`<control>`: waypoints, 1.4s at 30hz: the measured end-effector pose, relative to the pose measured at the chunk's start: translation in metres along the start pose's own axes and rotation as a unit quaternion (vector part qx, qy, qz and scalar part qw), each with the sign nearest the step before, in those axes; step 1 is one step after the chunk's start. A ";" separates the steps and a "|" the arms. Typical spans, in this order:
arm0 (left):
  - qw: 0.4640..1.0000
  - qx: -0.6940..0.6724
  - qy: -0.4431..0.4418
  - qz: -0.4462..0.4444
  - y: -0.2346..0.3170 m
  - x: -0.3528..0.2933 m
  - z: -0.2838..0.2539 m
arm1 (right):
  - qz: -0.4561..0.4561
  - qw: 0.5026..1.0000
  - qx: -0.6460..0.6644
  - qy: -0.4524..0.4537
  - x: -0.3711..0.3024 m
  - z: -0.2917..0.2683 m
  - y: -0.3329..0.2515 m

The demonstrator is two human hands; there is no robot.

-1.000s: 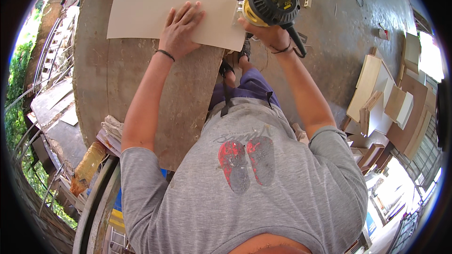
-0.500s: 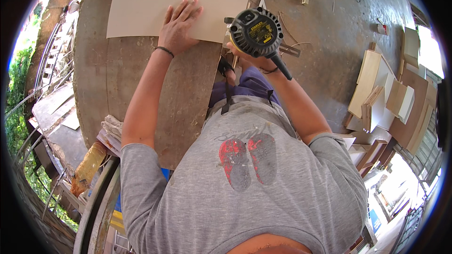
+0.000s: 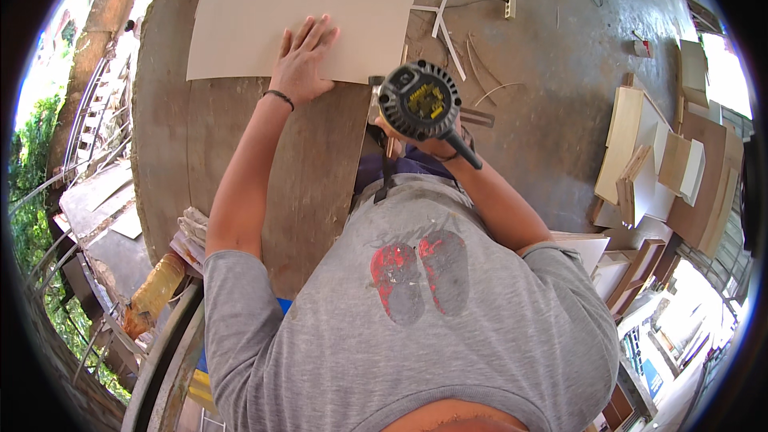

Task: The person sands the edges of wooden panels using a handheld power sander, then moves the finished panels to a stack before picking up a new larger piece.

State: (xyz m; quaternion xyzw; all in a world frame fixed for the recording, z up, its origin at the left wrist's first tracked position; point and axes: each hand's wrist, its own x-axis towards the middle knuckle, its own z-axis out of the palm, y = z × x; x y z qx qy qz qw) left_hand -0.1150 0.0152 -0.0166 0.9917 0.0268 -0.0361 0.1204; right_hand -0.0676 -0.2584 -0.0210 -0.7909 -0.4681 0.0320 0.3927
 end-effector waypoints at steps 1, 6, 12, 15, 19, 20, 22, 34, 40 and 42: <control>1.000 -0.010 -0.012 0.001 0.003 -0.002 -0.006 | -0.006 1.000 -0.002 0.003 -0.007 0.001 0.001; 0.992 -0.096 -0.059 -0.061 0.010 0.010 -0.011 | 0.004 0.998 -0.019 0.055 -0.018 -0.025 0.007; 0.986 -0.096 0.068 -0.114 0.106 0.030 0.021 | 0.019 0.992 -0.004 0.125 -0.002 -0.096 -0.001; 0.989 -0.084 0.067 -0.101 0.112 0.027 0.031 | 0.048 0.987 0.056 0.142 0.002 -0.100 0.009; 0.993 -0.101 0.041 -0.054 0.100 0.016 0.026 | 0.026 0.996 0.038 0.081 0.010 -0.085 0.012; 0.994 -0.097 0.033 -0.034 0.094 0.019 0.022 | 0.055 0.994 0.052 0.074 0.001 -0.067 0.025; 0.985 -0.134 0.074 -0.074 0.066 0.033 0.026 | 0.108 0.989 0.081 0.060 -0.014 -0.029 0.052; 0.956 0.036 0.115 -0.267 -0.018 0.130 0.020 | 0.220 0.839 0.492 0.070 0.027 0.000 0.025; 0.954 0.051 0.133 -0.263 -0.011 0.128 0.018 | 0.194 0.923 0.331 0.032 0.035 0.009 0.054; 0.954 0.051 0.138 -0.262 -0.011 0.126 0.017 | 0.132 0.973 0.189 -0.003 0.037 0.012 0.074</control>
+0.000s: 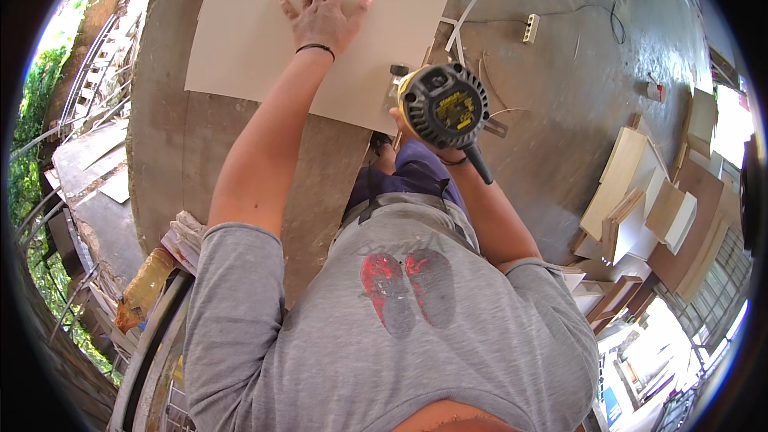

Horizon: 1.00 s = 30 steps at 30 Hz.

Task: The person sands the edges of wooden panels using a handheld power sander, then moves the finished panels to a stack before picking up a new larger piece.

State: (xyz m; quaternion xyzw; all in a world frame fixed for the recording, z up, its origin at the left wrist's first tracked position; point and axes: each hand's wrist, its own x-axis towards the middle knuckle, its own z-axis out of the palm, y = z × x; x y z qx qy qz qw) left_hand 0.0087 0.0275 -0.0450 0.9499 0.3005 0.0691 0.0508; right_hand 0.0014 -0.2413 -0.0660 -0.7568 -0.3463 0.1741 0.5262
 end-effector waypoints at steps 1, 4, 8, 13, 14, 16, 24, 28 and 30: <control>1.000 -0.002 0.003 0.003 0.002 0.001 -0.001 | -0.038 0.997 -0.070 -0.024 0.009 -0.003 0.008; 1.000 -0.003 -0.010 0.003 0.003 0.000 -0.005 | -0.098 0.977 -0.189 -0.025 0.033 -0.014 0.021; 1.000 0.002 0.003 0.011 0.004 0.000 -0.005 | -0.136 0.975 -0.174 0.019 0.066 -0.023 0.009; 1.000 0.016 -0.003 0.011 0.003 0.000 -0.006 | -0.141 0.977 -0.154 0.040 0.108 -0.047 -0.048; 1.000 0.014 -0.004 0.010 0.003 0.000 -0.006 | -0.138 0.979 -0.147 0.043 0.112 -0.049 -0.049; 1.000 0.008 -0.008 0.007 0.005 -0.001 -0.008 | -0.148 0.976 -0.153 0.053 0.120 -0.052 -0.043; 0.999 0.031 -0.036 0.009 0.006 -0.002 -0.015 | -0.108 0.985 -0.078 0.109 0.160 -0.067 -0.043; 0.997 0.043 -0.058 0.004 0.007 -0.002 -0.022 | -0.144 0.977 -0.085 0.129 0.192 -0.080 -0.026; 0.997 0.046 -0.063 0.006 0.008 -0.003 -0.023 | -0.137 0.979 -0.051 0.142 0.208 -0.085 -0.015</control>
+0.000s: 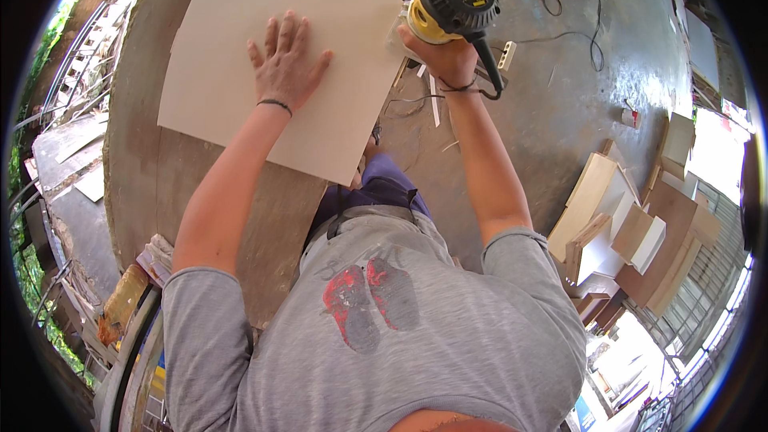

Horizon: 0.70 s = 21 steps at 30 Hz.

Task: The person sands the edges of wooden panels using a handheld power sander, then moves the finished panels to a stack before picking up a new larger piece.

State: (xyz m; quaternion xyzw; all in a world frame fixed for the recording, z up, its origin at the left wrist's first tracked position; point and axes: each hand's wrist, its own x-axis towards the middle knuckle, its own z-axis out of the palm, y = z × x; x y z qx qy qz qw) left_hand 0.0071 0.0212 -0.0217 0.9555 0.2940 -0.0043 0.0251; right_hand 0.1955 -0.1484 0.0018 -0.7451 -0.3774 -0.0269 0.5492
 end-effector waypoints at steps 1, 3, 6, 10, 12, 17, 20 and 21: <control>1.000 0.003 -0.003 0.000 0.000 0.000 -0.001 | 0.004 1.000 -0.002 -0.010 0.009 0.000 0.006; 1.000 0.002 -0.011 -0.002 0.002 0.000 -0.003 | -0.003 1.000 -0.006 -0.006 0.023 -0.006 0.015; 1.000 0.004 -0.019 -0.004 0.001 0.000 -0.004 | -0.007 1.000 -0.022 0.002 0.047 -0.009 0.020; 1.000 -0.001 -0.010 0.001 -0.002 -0.001 -0.002 | -0.008 0.999 -0.034 0.021 0.078 -0.011 0.046; 1.000 -0.006 -0.012 0.001 -0.002 -0.002 -0.002 | -0.024 0.996 -0.066 0.045 0.093 -0.012 0.057; 1.000 -0.012 -0.022 -0.003 -0.002 -0.002 -0.004 | 0.027 0.995 -0.099 -0.017 0.127 -0.022 0.064; 1.000 -0.016 -0.022 -0.003 -0.002 -0.003 -0.004 | 0.090 0.992 -0.075 -0.039 0.142 -0.023 0.080; 1.000 -0.019 -0.021 -0.001 -0.002 -0.003 -0.004 | 0.091 0.993 -0.072 -0.038 0.146 -0.023 0.085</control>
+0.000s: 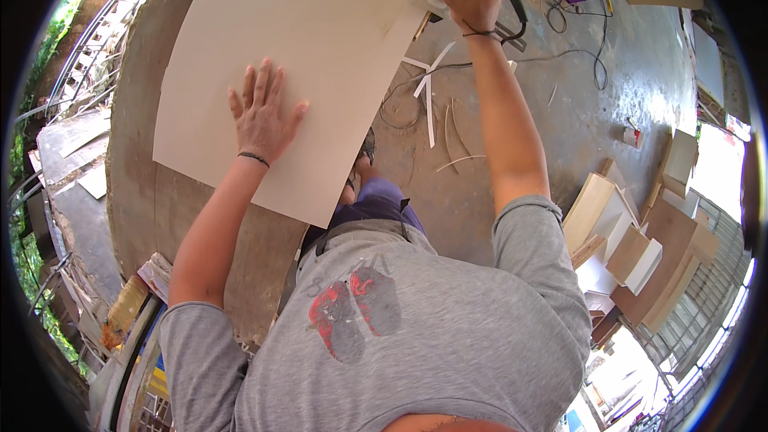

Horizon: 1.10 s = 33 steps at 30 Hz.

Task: The person sands the edges of wooden panels using a handheld power sander, then moves the finished panels to a stack before picking up a new larger piece.

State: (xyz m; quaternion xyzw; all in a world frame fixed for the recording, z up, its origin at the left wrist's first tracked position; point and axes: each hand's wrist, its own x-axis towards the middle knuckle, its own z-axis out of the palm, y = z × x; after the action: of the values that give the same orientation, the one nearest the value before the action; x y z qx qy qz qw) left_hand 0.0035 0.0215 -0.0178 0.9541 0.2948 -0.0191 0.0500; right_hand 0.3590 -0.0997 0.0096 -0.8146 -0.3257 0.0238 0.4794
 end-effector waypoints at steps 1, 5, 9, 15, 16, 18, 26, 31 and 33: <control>1.000 -0.002 0.001 0.001 -0.001 0.000 0.000 | 0.001 1.000 0.004 0.001 0.005 0.001 0.003; 1.000 -0.017 0.008 0.008 -0.004 -0.002 0.001 | 0.015 0.999 -0.034 0.013 0.018 0.003 0.011; 0.999 -0.023 0.017 0.018 -0.003 -0.002 0.005 | -0.092 0.993 -0.017 0.065 0.030 0.006 0.035; 0.999 -0.022 0.016 0.021 -0.005 -0.002 0.004 | -0.117 0.987 0.067 0.087 0.049 -0.004 0.015; 0.999 -0.022 0.012 0.021 -0.006 -0.002 0.007 | -0.111 0.987 0.084 0.085 0.054 -0.005 0.019; 1.000 -0.015 0.003 0.013 -0.008 -0.003 0.004 | -0.095 0.990 0.068 0.077 0.064 -0.006 0.022; 0.989 -0.086 0.097 0.066 0.015 -0.005 0.013 | -0.076 0.988 0.066 0.117 0.064 -0.046 0.024; 0.987 -0.081 0.041 0.130 0.107 0.028 0.012 | -0.065 0.988 0.050 0.131 0.042 -0.071 0.028; 0.990 -0.068 0.042 0.119 0.121 0.064 0.013 | -0.070 0.985 0.049 0.149 0.027 -0.075 0.032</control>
State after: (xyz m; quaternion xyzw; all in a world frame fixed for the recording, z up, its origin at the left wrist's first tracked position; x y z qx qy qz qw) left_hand 0.1246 -0.0431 -0.0244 0.9766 0.1821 0.0470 0.1042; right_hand 0.4229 -0.1524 0.0317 -0.7596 -0.3054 -0.1154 0.5625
